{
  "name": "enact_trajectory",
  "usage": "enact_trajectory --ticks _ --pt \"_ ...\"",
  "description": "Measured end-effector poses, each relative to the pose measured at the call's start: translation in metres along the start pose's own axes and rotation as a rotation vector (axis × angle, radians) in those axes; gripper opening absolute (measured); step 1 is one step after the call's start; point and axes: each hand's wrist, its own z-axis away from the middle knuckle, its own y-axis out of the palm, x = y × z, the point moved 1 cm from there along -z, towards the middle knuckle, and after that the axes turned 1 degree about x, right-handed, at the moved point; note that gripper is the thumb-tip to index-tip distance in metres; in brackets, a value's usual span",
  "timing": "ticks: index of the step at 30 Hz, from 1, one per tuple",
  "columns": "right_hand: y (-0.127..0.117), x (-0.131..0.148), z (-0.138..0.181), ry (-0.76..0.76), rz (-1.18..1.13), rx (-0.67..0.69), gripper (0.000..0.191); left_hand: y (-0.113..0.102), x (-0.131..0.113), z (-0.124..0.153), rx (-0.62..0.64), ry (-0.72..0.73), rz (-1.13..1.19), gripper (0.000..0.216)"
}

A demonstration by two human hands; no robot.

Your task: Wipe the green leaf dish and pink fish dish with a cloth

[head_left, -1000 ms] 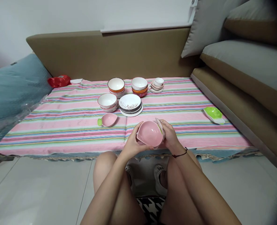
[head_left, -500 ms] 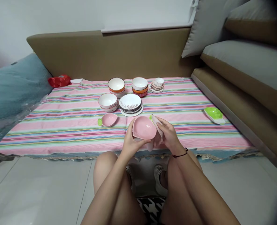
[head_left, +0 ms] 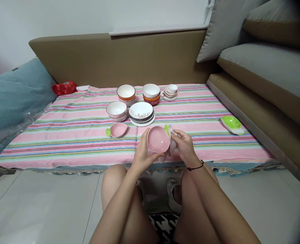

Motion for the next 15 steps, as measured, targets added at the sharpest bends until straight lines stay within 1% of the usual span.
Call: enact_trajectory --ticks 4,9,12,15 --pt "-0.0042 -0.0018 -0.0015 -0.021 0.097 -0.024 0.031 0.0009 -0.0009 0.0012 0.030 0.016 -0.003 0.098" --pt "-0.0088 -0.0033 -0.0033 -0.112 0.196 -0.012 0.029 -0.0010 -0.0027 0.0008 0.042 -0.009 0.019 0.099" --pt "-0.0083 -0.0023 -0.0036 -0.127 0.163 0.044 0.029 -0.0012 -0.0014 0.0008 0.054 -0.028 0.048 0.101" --pt "-0.0077 -0.0009 -0.0036 -0.095 0.091 0.082 0.033 -0.0010 0.0005 0.0017 0.068 -0.060 0.075 0.103"
